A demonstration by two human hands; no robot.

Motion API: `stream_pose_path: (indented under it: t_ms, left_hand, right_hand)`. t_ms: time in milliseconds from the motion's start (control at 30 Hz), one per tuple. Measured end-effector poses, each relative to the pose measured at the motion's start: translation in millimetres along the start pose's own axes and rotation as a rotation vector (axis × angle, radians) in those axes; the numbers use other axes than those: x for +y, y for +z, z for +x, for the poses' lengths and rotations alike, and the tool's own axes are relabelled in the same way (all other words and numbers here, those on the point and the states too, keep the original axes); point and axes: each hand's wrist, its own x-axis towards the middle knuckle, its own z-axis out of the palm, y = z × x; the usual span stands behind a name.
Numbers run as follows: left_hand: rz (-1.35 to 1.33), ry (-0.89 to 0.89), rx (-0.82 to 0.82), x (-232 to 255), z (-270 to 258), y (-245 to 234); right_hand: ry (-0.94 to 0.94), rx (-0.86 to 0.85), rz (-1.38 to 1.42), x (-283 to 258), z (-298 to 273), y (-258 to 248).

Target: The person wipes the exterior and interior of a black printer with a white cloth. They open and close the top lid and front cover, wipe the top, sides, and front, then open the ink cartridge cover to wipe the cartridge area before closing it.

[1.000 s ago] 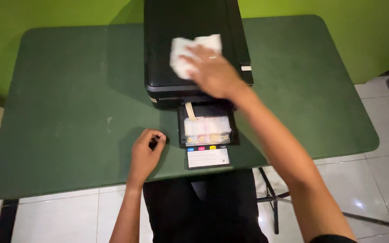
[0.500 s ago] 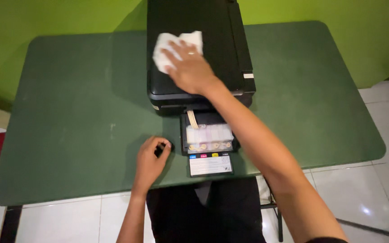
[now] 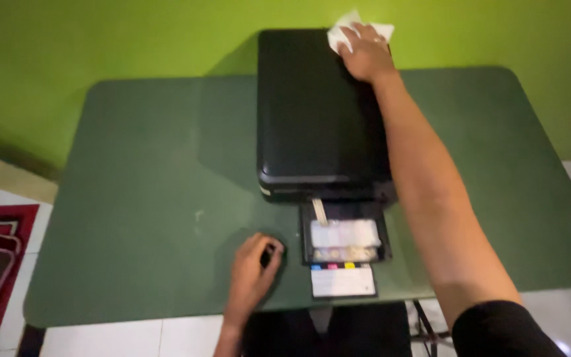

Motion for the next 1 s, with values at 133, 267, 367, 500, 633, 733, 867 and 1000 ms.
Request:
stream_pose_path:
  t_ms: [133,267,367,500,633,733,867,1000]
  left_hand:
    - [-0.016,-0.05,-0.004,3,3,1]
    - [0.034,-0.13,-0.033,2,4,1]
    - [-0.03,-0.199,-0.035,2,3,2]
    - [-0.045,-0.083,0.022,1,-2,0]
    - [-0.041,-0.095,0.012,3,-4,0]
    - [-0.021,-0.076,0.013,5,-4,1]
    - [0.001,-0.021,0.034,9,-3,0]
    - [0.022,0.002,0.014,9,-5,-1]
  right_hand:
    - [0.13,-0.112,-0.122,-40,24,26]
    - [-0.078,-0.135,-0.017,-119,41,47]
    - [-0.169,-0.248,0.024,-145,44,40]
    - [-0.246,-0.286,0.096,-104,30,15]
    - [-0.092,-0.206,0.083,-26,-6,-13]
    - [0.035,-0.231,0.087,-8,-36,-24]
    - [-0.126,-0.232,0.062,-30,-102,-52]
    - [-0.313,-0.16,0.154,-70,-219,-104]
